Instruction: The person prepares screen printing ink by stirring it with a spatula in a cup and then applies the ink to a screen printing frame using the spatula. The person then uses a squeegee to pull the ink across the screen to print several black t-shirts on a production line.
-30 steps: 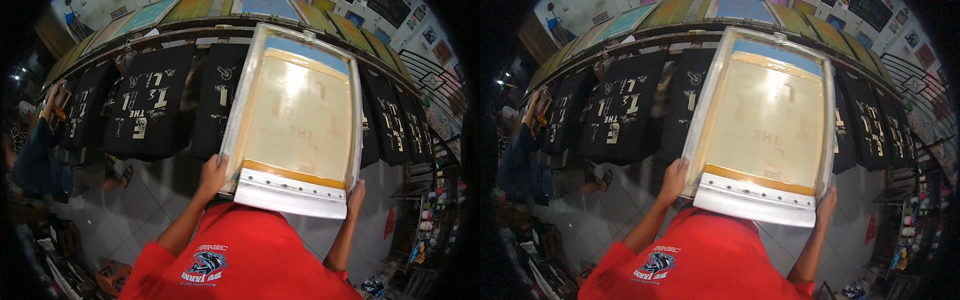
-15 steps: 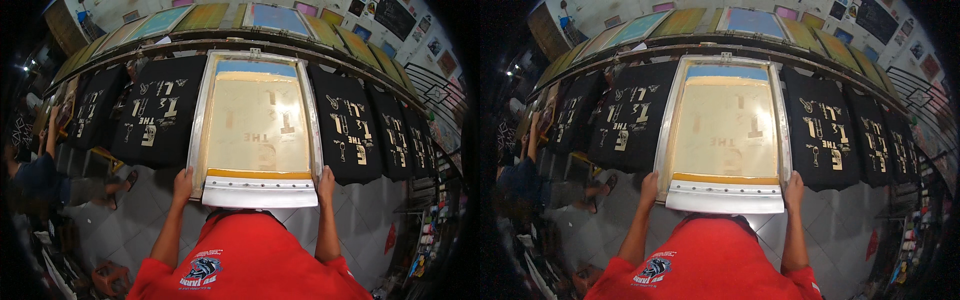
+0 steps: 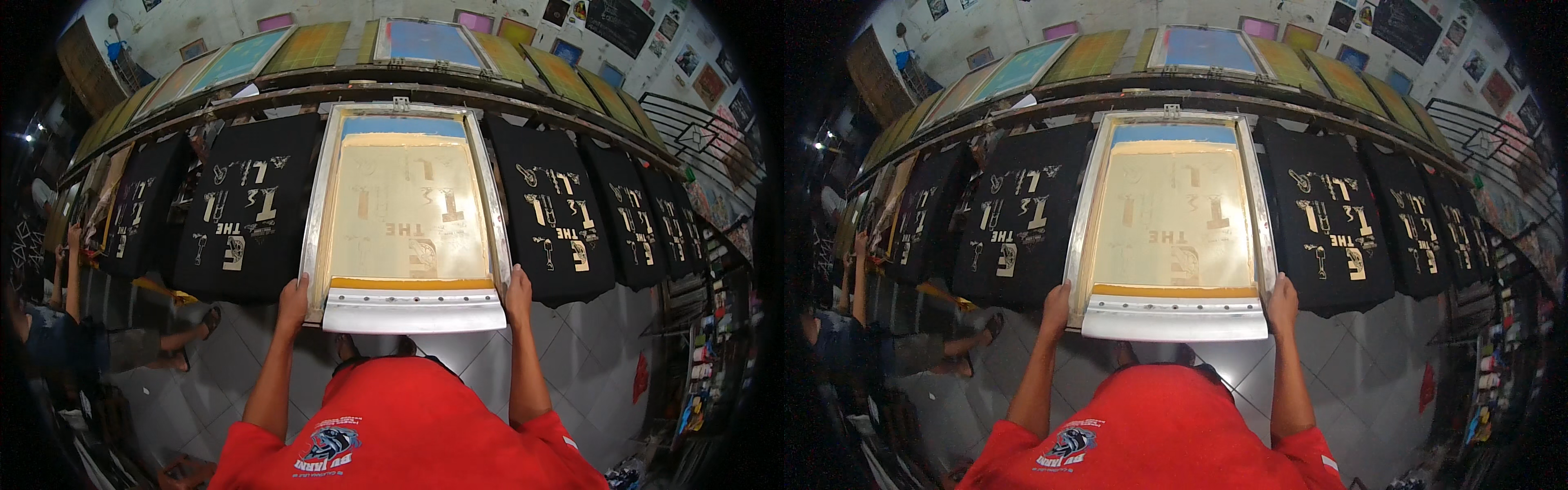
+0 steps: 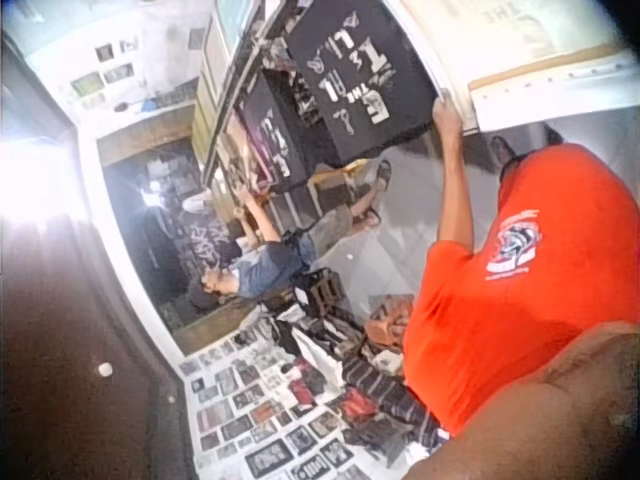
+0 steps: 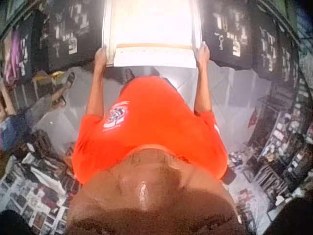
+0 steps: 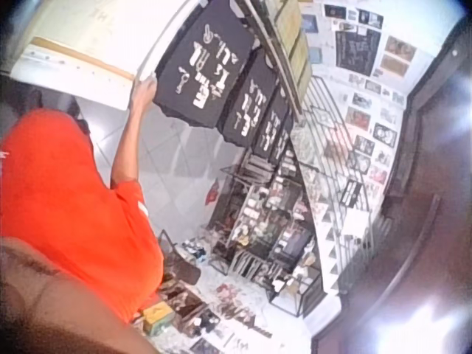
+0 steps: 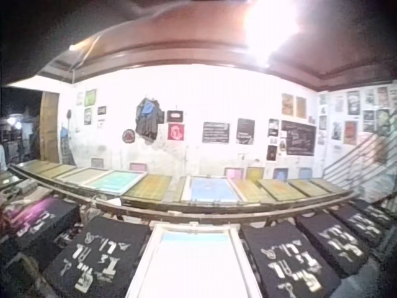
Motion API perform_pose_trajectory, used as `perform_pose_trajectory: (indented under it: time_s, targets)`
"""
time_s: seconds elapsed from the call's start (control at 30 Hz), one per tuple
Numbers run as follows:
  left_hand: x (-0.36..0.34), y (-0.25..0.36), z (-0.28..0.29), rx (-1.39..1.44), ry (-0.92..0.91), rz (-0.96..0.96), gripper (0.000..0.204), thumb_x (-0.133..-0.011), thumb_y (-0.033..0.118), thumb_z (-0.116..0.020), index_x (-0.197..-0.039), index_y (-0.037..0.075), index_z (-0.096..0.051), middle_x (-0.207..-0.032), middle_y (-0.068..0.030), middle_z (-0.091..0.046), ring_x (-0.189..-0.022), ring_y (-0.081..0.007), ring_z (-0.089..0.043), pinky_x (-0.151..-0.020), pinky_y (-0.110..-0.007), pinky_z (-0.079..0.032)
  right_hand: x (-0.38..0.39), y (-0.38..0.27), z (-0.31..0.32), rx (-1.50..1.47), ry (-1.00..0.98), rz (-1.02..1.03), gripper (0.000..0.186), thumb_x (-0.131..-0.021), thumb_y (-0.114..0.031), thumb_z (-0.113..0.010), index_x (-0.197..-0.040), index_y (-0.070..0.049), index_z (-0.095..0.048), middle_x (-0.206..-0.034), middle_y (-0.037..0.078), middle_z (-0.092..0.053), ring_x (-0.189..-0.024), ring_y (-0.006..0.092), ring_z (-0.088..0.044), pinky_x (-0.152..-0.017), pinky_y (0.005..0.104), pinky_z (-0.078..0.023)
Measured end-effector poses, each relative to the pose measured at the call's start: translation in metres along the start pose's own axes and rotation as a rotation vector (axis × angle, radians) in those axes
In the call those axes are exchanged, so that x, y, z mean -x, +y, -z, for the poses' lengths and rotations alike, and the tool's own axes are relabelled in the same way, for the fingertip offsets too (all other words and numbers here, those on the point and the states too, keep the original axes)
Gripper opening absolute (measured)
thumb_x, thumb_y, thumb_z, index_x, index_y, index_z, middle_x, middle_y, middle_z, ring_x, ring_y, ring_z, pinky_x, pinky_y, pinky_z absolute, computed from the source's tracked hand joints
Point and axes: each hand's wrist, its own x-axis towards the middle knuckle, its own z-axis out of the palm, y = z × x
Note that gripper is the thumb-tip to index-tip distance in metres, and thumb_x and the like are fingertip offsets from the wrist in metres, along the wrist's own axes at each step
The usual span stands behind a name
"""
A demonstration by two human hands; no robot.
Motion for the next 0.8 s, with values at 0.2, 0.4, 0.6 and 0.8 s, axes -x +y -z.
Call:
perform_pose_trajectory:
  time_s: [0.2, 0.4, 0.6, 0.8]
  targets:
    - [-0.005, 0.015, -0.006, 0.016, -0.040, 0.056, 0.052, -0.099, 0.040, -0.045, -0.084, -0.008, -0.059, -0.082, -0.0264, -0.062, -0.078, -0.0376, -0.060, -0.074, -0.044, -0.044, -0.007, -0.006, 0.000, 0.019, 0.026, 0.001, 0.053, -0.101, -0.040, -0.037, -0.104, 0.006, -0.063, -0.101, 0.026, -0.066, -0.096, 0.0421, -0.061, -0.083, 0.0435, -0.045]
    - [-0.013, -0.007, -0.016, 0.027, -0.017, 0.037, 0.051, -0.098, 0.039, -0.047, -0.083, -0.008, -0.057, -0.081, -0.0282, -0.060, -0.077, -0.0415, -0.058, -0.073, -0.046, -0.043, -0.016, 0.014, -0.009, -0.022, 0.058, 0.013, 0.053, -0.101, -0.039, -0.037, -0.101, 0.007, -0.063, -0.099, 0.027, -0.066, -0.096, 0.0416, -0.062, -0.082, 0.0440, -0.045]
    - [-0.016, -0.012, -0.022, 0.037, -0.010, 0.028, 0.050, -0.098, 0.038, -0.047, -0.083, -0.008, -0.056, -0.080, -0.0283, -0.059, -0.075, -0.0412, -0.057, -0.071, -0.045, -0.043, -0.012, 0.017, -0.014, -0.049, 0.079, 0.007, 0.052, -0.101, -0.039, -0.037, -0.103, 0.007, -0.062, -0.100, 0.027, -0.065, -0.095, 0.0398, -0.062, -0.083, 0.0421, -0.045]
    - [-0.016, -0.021, -0.027, -0.048, 0.025, 0.056, 0.046, -0.098, 0.036, -0.047, -0.084, -0.006, -0.057, -0.080, -0.0262, -0.060, -0.073, -0.0349, -0.058, -0.069, -0.044, -0.043, -0.013, 0.019, -0.016, -0.080, 0.010, -0.090, 0.052, -0.101, -0.040, -0.038, -0.109, 0.005, -0.062, -0.106, 0.026, -0.066, -0.102, 0.0384, -0.062, -0.087, 0.0423, -0.045]
